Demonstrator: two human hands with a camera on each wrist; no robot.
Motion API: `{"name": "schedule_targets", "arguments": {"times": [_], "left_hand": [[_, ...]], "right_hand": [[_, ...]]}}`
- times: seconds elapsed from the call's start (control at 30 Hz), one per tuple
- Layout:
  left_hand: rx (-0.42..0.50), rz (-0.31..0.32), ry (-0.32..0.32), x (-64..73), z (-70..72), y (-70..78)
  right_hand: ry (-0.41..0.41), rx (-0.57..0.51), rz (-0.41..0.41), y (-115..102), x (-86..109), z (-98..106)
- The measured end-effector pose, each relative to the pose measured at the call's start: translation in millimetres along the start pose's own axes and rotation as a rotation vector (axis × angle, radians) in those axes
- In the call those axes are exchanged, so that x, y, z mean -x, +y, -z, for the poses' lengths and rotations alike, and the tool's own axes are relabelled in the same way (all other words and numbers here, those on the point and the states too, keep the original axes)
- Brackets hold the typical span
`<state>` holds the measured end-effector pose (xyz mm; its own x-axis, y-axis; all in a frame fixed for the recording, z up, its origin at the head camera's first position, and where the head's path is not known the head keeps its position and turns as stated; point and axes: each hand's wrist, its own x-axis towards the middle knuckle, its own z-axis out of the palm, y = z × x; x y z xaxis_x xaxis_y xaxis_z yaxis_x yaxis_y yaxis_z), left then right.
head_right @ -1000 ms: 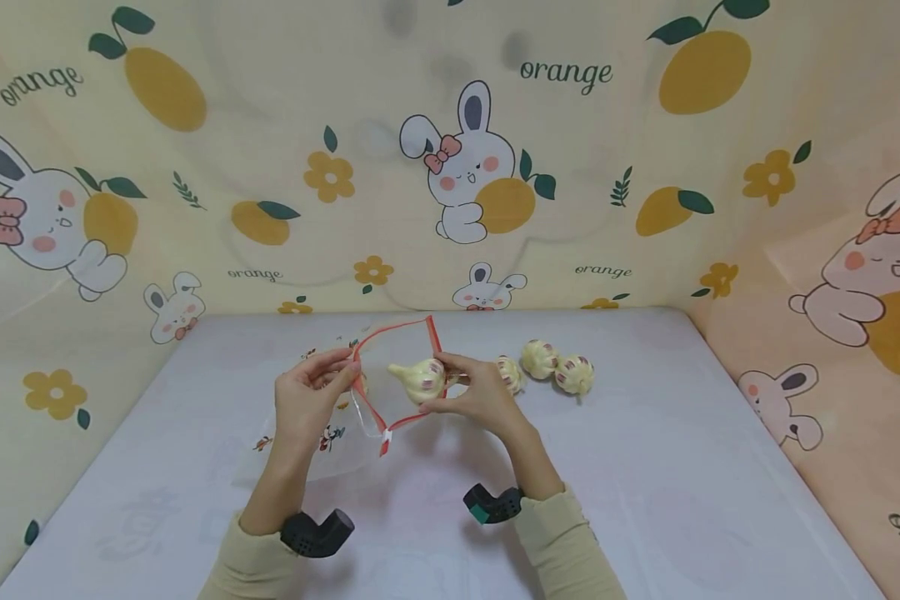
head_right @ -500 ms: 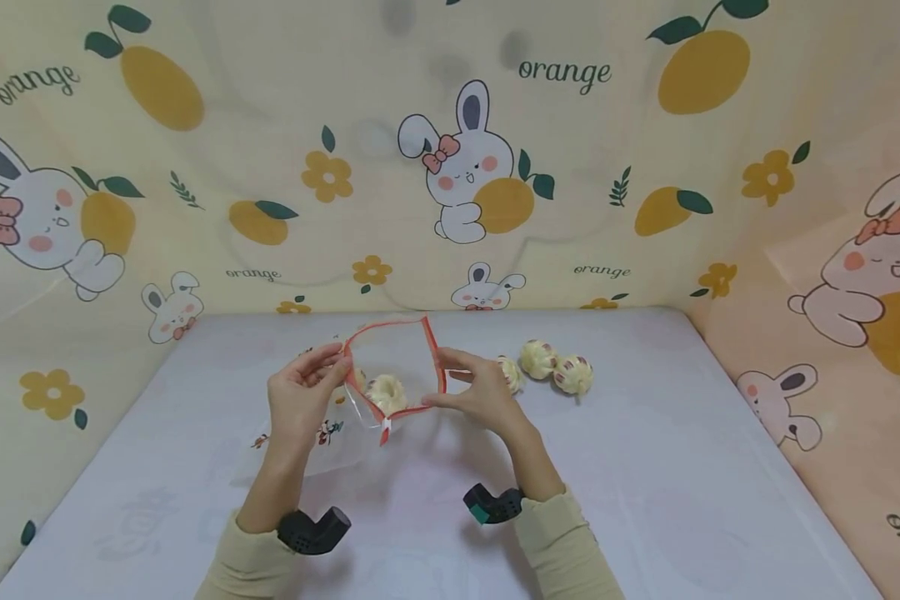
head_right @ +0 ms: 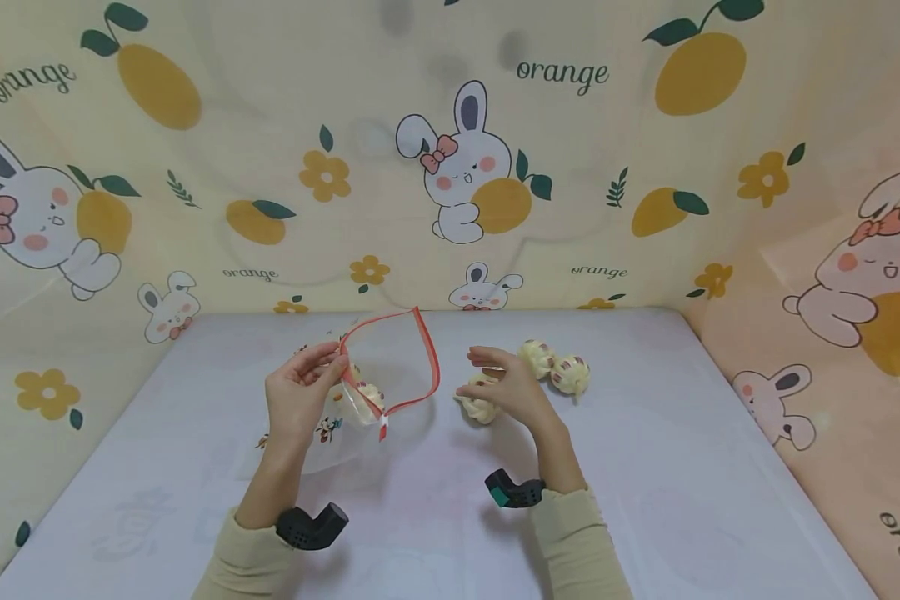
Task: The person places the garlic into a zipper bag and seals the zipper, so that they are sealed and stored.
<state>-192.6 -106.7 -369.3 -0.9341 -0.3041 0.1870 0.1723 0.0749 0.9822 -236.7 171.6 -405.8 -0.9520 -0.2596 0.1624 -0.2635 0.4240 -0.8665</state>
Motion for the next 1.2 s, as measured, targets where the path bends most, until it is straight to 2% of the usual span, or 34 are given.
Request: {"name": "schedule_targets", "arguments": {"times": [0.13, 0.4, 0.53, 0.77, 1.0, 1.2], "left_hand": [[-0.006, 0.006, -0.001, 0.1, -0.3, -0.4], [-0.025, 0.015, -0.009, 0.2, -1.2, 0.3], [-0.038, 0.02, -0.009, -0.1, -1.4, 0.0], [-0.032, 0.032, -0.008, 0.1, -2.8, -0.8], [-0.045, 0.04, -0.013, -0.2, -3.3, -1.5], [-0.047, 0.041, -0.016, 0.3, -4.0, -1.1]], "right_hand": [[0.019, 0.033, -0.019, 7.8, 0.0, 5.8], [0.13, 0.062, -0.033, 21.6, -1.6, 12.8], [0.15, 0.081, -0.044, 26.4, -1.5, 15.4], [0.115, 0.057, -0.066, 29.1, -1.8, 12.8], [0.046, 0.099, -0.112, 29.3, -2.4, 6.4], [0.019, 0.153, -0.083, 31.7, -3.7, 1.9]]}}
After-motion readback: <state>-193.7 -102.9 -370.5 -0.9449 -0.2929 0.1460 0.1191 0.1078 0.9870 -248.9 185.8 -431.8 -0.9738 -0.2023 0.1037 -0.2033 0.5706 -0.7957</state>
